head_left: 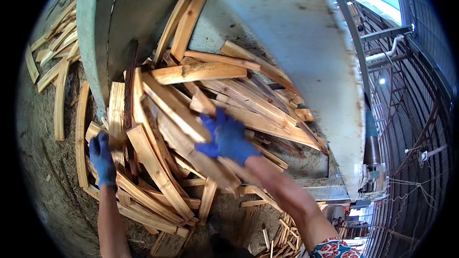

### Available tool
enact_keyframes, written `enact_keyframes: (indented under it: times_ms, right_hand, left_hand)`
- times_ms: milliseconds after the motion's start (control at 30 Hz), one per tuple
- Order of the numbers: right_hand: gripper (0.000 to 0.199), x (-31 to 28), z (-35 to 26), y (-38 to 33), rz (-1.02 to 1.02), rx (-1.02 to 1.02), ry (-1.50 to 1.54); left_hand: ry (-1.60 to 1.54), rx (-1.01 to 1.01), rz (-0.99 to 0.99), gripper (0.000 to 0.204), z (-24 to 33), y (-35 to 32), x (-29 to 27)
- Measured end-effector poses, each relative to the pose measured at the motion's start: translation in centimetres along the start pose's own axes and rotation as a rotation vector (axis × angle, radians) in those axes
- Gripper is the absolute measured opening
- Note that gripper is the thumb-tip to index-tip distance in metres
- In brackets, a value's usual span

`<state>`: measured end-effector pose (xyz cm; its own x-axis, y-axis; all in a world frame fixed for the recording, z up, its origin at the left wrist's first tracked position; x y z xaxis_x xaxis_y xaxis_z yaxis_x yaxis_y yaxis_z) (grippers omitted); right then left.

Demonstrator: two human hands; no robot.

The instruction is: The person picks up wooden planks from a large pile and places them into a metal hopper. The person wears blue gloves and works in a warehouse filled with stacks of lumber.

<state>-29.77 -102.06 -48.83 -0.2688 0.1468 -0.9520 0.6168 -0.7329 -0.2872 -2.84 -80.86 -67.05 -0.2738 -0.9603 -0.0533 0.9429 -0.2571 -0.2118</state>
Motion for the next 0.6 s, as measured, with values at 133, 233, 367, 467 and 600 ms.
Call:
enact_keyframes:
  times_ms: [133, 233, 367, 467, 600]
  right_hand:
    - [0.088, 6.7, -5.6, -8.1, 0.04, -0.064, 0.002]
    - [0.082, 10.7, -6.2, -10.3, 0.068, -0.062, 0.221]
    - [0.041, 2.3, -3.9, -10.9, 0.062, -0.293, 0.71]
    - [0.037, -9.4, 4.8, -9.0, 0.547, 0.017, 0.659]
    - [0.047, -13.6, 18.4, -4.7, 0.687, 0.148, 0.117]
  left_hand:
    - [0.014, 0.128, 0.041, 0.03, 2.2, -4.8, -5.5]
    - [0.074, 0.274, -0.092, 0.031, 6.7, -9.2, -3.9]
    - [0.117, 0.742, -0.361, 0.03, 16.0, -13.5, 4.8]
    - [0.033, 0.865, -0.512, 0.032, 21.7, -15.5, 13.1]
    - [0.179, 1.266, -0.57, 0.044, 19.5, -17.3, 22.3]
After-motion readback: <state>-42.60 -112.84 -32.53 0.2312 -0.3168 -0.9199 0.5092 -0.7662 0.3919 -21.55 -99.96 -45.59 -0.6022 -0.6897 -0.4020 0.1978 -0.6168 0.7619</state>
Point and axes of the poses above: each hand's wrist, its own y-axis towards the middle knuckle, its own x-axis out of the palm, z = x × y, the point moved 7 cm from there along y, towards the middle knuckle, and after that the axes turned 13 degrees about z, right-handed, at the moved point
